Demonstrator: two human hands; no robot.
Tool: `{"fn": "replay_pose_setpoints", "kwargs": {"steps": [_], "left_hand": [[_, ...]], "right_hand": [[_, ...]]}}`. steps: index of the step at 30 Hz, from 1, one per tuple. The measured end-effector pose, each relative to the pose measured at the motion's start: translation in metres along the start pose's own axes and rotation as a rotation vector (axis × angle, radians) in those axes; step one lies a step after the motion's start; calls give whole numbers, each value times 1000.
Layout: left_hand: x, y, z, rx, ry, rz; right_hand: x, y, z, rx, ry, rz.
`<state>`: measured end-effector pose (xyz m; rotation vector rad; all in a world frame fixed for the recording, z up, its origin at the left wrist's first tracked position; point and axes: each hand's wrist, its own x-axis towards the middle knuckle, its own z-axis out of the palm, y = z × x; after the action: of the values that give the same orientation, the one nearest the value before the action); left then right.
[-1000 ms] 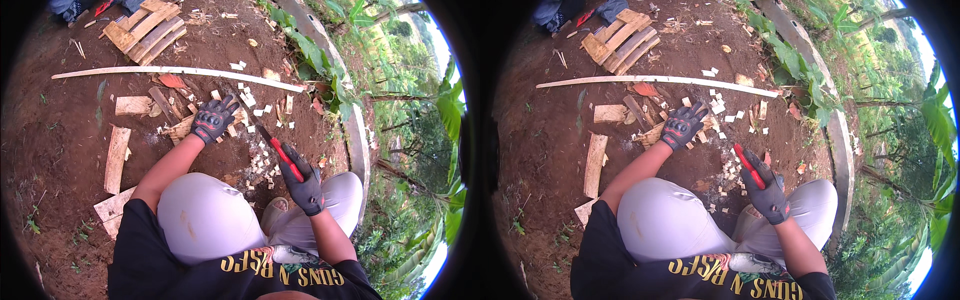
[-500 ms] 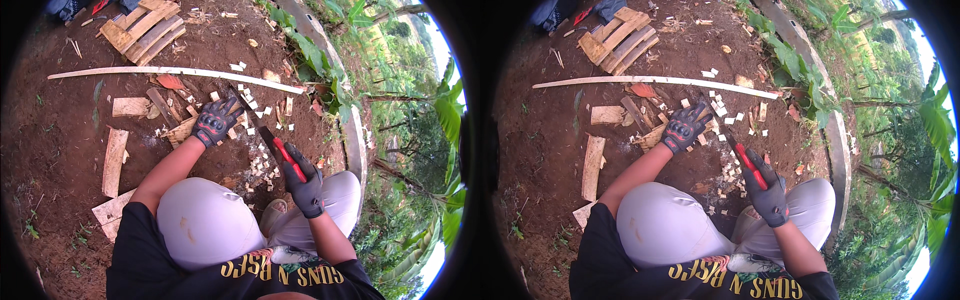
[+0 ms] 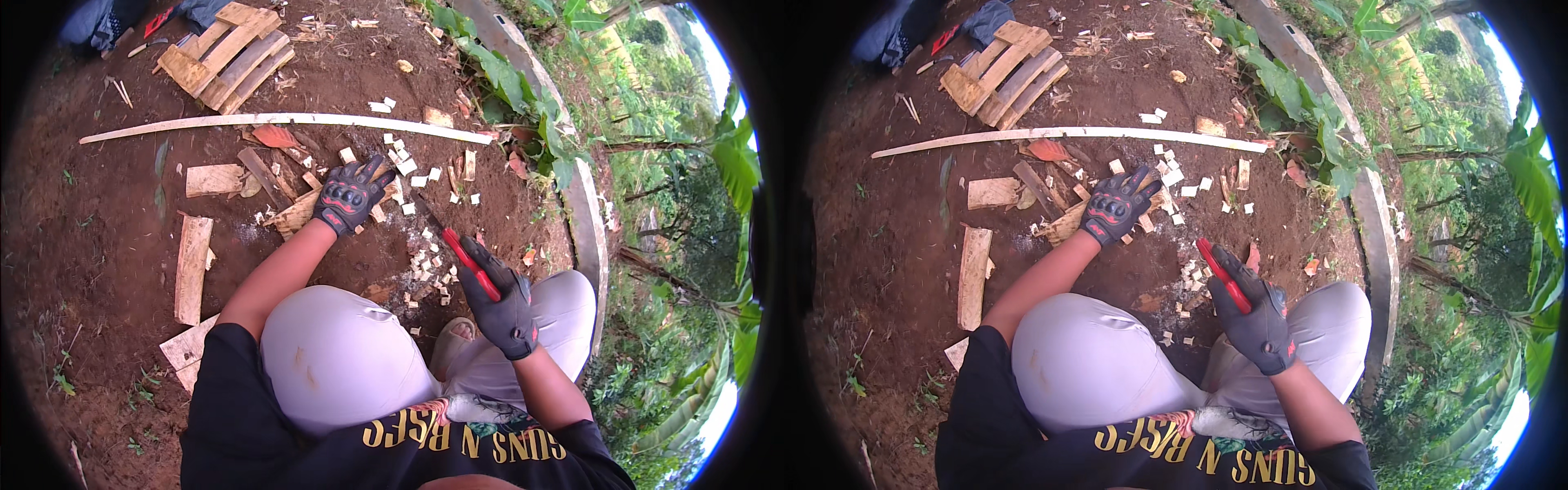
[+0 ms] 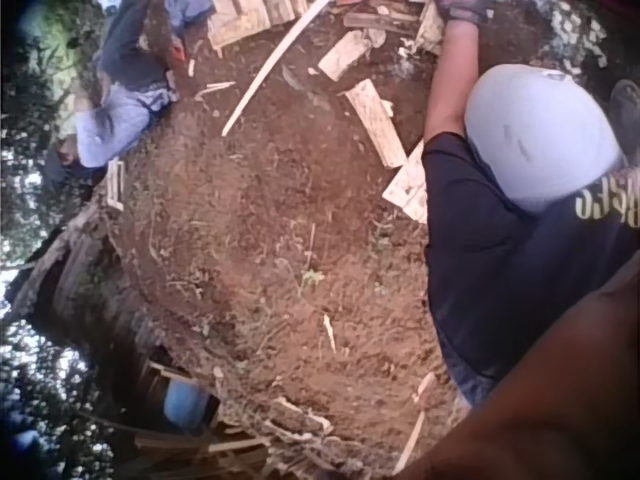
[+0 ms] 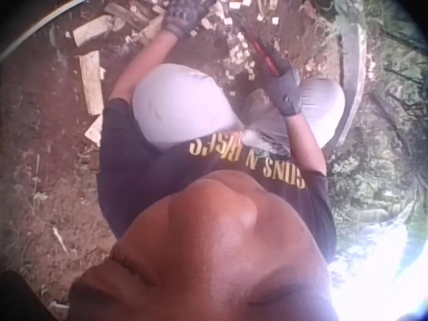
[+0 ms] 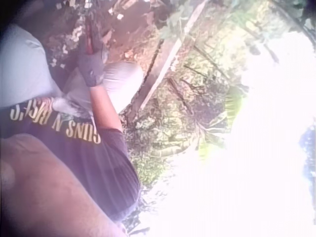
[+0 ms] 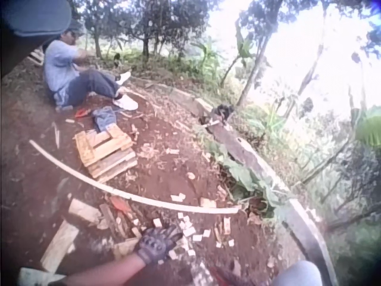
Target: The person sits on the ground and uses a hand saw to cut a long, thin piece of wood into smaller segments. The person holds the wood with one hand and saws with the other, creating small wood pieces that accumulate on the dirt surface.
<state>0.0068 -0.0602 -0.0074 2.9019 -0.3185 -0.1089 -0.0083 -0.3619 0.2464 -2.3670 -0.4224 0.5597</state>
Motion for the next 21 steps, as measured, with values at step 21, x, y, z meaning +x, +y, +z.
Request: {"fn": "replay_pose_setpoints", "kwargs": {"steps": [21], "left_hand": [[-1, -3, -5, -52, -80, -59]], "right_hand": [[-43, -9, -32, -68, 92, -109]]}}
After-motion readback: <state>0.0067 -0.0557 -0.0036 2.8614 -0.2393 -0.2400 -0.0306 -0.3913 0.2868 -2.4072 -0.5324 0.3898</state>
